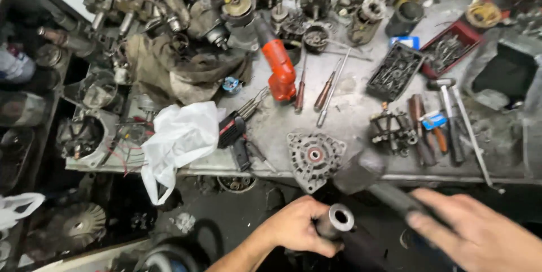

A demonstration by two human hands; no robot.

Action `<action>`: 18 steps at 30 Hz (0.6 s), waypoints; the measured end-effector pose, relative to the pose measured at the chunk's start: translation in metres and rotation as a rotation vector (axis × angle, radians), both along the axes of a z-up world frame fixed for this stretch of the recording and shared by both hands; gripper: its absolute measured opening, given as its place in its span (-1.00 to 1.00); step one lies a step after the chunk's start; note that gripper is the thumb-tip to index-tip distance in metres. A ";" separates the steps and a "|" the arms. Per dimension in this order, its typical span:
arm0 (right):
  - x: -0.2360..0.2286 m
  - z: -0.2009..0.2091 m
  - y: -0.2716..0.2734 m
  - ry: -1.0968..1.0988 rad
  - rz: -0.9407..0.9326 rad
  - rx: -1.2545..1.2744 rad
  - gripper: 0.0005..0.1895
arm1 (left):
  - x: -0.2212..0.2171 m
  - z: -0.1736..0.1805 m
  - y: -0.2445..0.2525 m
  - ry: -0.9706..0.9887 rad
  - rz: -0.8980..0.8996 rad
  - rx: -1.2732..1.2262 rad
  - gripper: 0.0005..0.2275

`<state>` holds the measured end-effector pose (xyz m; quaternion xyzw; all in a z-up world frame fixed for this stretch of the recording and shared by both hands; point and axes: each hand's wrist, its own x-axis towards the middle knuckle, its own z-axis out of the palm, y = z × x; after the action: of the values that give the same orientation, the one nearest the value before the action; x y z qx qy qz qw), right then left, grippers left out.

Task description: The person tests an alternator with a multimeter, then uses a screwdriver to remove a bearing from a rotor assembly. They place the rotor on the workbench and use a hammer to drive the bearing into place.

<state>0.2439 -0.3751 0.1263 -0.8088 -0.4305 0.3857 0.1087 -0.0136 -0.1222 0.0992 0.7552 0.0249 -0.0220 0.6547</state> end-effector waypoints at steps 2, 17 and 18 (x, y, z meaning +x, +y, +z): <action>-0.005 0.010 -0.014 -0.172 -0.140 0.057 -0.30 | -0.008 -0.005 0.004 -0.026 0.033 -0.035 -0.74; -0.059 0.017 -0.001 -0.395 -0.102 0.448 -0.28 | -0.040 -0.023 0.032 -0.090 -0.032 0.124 -0.57; -0.061 0.031 0.021 -0.387 -0.093 0.446 -0.28 | -0.044 -0.025 0.031 -0.083 -0.022 0.120 -0.57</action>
<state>0.1832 -0.3544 0.1572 -0.8424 -0.4796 0.1148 0.2172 -0.0573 -0.0908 0.0746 0.7936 -0.0095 0.0035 0.6083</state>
